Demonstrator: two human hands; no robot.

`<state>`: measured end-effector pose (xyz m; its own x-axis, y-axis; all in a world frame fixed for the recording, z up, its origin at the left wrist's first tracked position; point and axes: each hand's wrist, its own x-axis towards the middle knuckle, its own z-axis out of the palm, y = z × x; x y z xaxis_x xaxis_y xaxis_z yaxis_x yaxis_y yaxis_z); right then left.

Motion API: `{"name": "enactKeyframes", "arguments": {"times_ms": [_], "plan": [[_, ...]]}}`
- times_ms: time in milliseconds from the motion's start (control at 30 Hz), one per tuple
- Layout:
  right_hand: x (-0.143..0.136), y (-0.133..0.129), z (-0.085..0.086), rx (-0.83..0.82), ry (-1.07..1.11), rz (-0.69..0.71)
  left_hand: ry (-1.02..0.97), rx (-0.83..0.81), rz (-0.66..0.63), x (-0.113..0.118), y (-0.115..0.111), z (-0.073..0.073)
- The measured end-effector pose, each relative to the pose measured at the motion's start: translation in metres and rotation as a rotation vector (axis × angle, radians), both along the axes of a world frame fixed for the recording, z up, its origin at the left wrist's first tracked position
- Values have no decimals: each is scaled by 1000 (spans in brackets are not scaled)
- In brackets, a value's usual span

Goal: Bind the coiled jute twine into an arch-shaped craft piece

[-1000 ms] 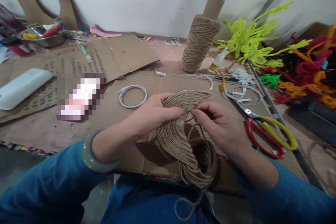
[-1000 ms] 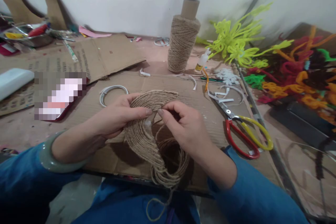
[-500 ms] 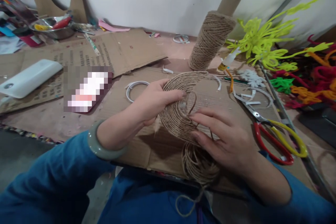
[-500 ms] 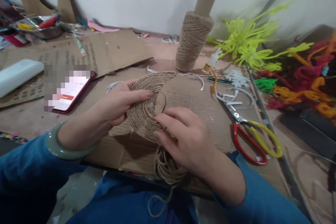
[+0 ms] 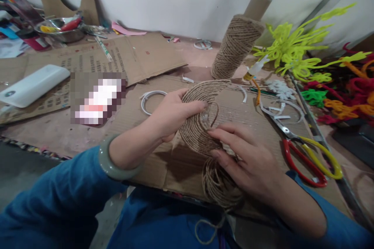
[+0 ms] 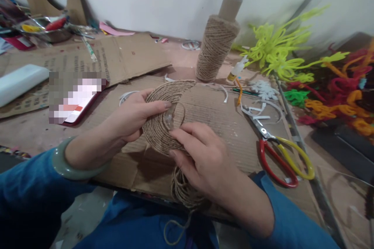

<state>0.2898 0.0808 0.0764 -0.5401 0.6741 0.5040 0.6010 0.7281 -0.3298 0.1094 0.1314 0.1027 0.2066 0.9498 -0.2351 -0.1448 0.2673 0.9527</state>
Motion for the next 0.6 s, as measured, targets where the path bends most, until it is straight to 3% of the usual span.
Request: {"name": "enactKeyframes", "arguments": {"times_ms": [367,500,600], "plan": [[0,5,3,-248,180,19,-113,27,14,2,-3,-17],[7,7,-1,-401,321,-96,-160,6,50,3,-4,-16],[7,8,-6,-491,299,-132,-211,-4,79,6,-6,-16]]}}
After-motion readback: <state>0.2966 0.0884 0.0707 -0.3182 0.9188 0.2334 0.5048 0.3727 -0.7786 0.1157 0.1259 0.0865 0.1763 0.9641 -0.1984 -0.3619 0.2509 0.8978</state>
